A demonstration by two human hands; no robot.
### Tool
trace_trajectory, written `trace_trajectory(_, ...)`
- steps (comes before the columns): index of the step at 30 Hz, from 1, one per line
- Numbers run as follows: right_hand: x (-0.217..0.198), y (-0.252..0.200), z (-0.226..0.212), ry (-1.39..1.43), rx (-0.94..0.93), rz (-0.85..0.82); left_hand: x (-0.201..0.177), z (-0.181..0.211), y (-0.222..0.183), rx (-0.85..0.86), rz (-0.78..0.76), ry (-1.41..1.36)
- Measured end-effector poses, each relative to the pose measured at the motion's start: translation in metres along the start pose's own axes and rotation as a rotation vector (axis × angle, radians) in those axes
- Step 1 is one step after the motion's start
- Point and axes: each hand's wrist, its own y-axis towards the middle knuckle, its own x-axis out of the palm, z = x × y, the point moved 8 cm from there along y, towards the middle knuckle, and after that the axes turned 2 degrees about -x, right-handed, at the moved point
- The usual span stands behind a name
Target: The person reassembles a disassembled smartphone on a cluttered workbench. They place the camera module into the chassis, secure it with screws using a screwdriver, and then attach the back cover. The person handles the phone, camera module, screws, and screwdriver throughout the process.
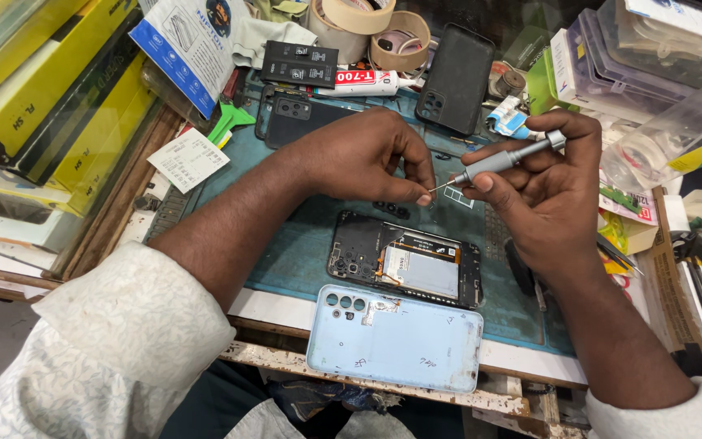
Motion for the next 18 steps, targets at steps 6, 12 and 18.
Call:
trace_trajectory(6,0.001,-0.001,-0.001,-0.015,-0.016,-0.002,0.0,0.003,0.0,0.058,0.006,0.004)
trace_trajectory(12,0.005,-0.002,-0.005,-0.064,-0.044,-0.025,0.0,0.001,0.001,0.032,0.004,0.01)
trace_trajectory(18,0.01,-0.003,-0.014,-0.129,-0.107,-0.07,-0.001,0.0,0.001,0.008,0.018,0.036)
